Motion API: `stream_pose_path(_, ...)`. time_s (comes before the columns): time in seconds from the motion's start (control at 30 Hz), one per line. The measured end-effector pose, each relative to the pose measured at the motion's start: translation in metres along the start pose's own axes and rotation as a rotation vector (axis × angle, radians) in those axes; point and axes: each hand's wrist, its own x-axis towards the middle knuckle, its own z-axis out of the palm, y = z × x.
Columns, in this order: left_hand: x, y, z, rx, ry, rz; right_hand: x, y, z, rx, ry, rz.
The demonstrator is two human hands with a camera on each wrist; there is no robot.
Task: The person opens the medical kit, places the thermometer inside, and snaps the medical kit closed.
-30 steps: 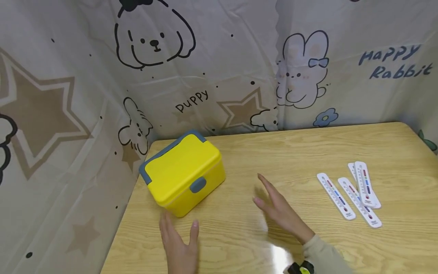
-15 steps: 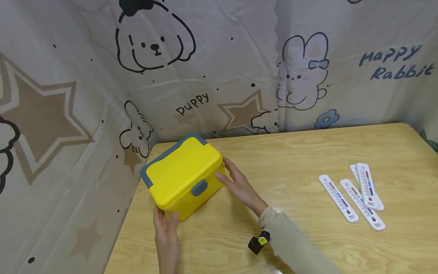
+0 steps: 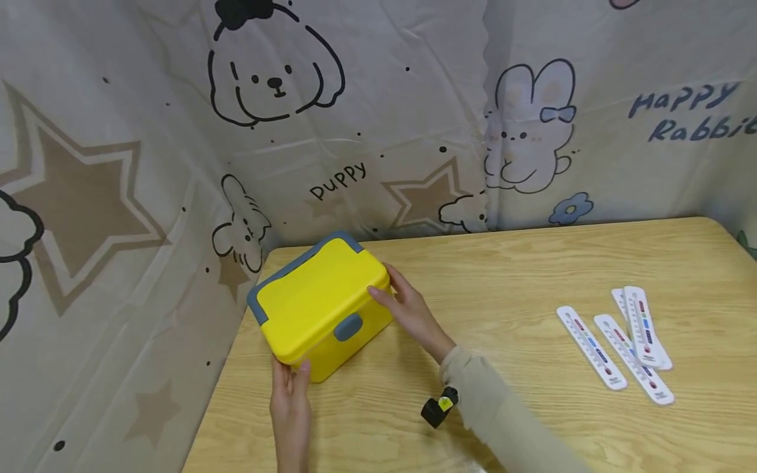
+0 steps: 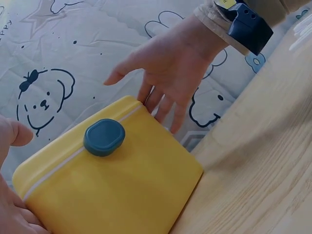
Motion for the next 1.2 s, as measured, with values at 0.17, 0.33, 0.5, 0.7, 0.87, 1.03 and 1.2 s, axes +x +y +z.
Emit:
stream_pose_path(0.17, -0.002, 0.000, -0.002, 0.008, 0.007, 0.003, -0.006, 0.000, 0.002, -0.014, 0.004, -0.017)
stream_pose_path(0.33, -0.003, -0.001, -0.002, 0.013, 0.007, 0.005, -0.012, 0.001, 0.001, -0.064, 0.020, -0.020)
stream_pose_path(0.5, -0.003, -0.001, 0.001, 0.038, 0.019, 0.042, -0.018, 0.002, -0.003, -0.082, 0.047, -0.039)
stream_pose_path(0.7, -0.004, 0.001, 0.006, 0.088, 0.026, 0.054, -0.023, 0.004, -0.007, -0.065, 0.081, -0.028)
stream_pose_path(0.87, -0.004, 0.000, 0.008, 0.102, 0.024, 0.062, -0.024, 0.005, -0.008, -0.052, 0.095, -0.016)
stream_pose_path(1.03, -0.004, 0.000, 0.010, 0.106, 0.023, 0.087, -0.027, 0.005, -0.008, -0.054, 0.118, -0.004)
stream_pose_path(1.2, -0.004, -0.001, 0.011, 0.104, 0.017, 0.099, -0.032, 0.005, -0.008, -0.078, 0.142, -0.047)
